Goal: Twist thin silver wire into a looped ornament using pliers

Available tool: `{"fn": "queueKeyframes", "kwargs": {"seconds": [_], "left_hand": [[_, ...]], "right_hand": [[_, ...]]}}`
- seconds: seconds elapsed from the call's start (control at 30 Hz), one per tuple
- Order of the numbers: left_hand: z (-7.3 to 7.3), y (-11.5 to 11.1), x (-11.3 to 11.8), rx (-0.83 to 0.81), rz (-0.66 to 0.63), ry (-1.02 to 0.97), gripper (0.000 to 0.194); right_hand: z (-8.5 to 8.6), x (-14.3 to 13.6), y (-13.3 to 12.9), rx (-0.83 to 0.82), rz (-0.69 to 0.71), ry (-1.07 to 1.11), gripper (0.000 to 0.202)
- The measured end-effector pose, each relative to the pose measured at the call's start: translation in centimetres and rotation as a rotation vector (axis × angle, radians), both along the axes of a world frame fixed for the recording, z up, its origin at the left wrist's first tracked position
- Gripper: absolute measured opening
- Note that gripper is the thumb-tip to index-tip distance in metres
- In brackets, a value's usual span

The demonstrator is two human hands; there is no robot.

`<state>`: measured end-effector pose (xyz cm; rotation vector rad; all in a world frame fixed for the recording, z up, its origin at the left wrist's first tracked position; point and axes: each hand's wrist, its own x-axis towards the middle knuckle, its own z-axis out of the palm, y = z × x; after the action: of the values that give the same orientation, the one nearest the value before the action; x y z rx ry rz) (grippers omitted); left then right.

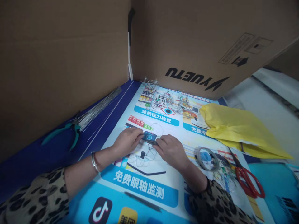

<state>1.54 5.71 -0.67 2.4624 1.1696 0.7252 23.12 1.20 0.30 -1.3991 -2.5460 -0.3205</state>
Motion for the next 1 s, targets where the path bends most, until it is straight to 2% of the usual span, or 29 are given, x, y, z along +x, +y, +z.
{"fn": "queueKeyframes", "kwargs": {"seconds": [0.33,0.67,0.87,1.0], "left_hand": [[0.15,-0.07,-0.02,-0.036,0.014,-0.016,0.010],[-0.04,0.02,-0.16,-0.083,-0.052,-0.097,0.011],[0.40,-0.04,-0.02,-0.175,-0.019,-0.119,0.012],[0.55,-0.16,0.06,-0.179,-0.014,-0.107,0.010]], "right_hand": [[0.39,-0.13,0.03,-0.053,-0.023,0.019,0.028],[0.44,-0.12,0.14,-0.054,-0.019,-0.004,0.029],[0.14,-0.07,0.26,-0.042,-0.013,0.009,0.028],[-0.09,-0.07,0.33,-0.052,-0.017,0.029,0.027]]}}
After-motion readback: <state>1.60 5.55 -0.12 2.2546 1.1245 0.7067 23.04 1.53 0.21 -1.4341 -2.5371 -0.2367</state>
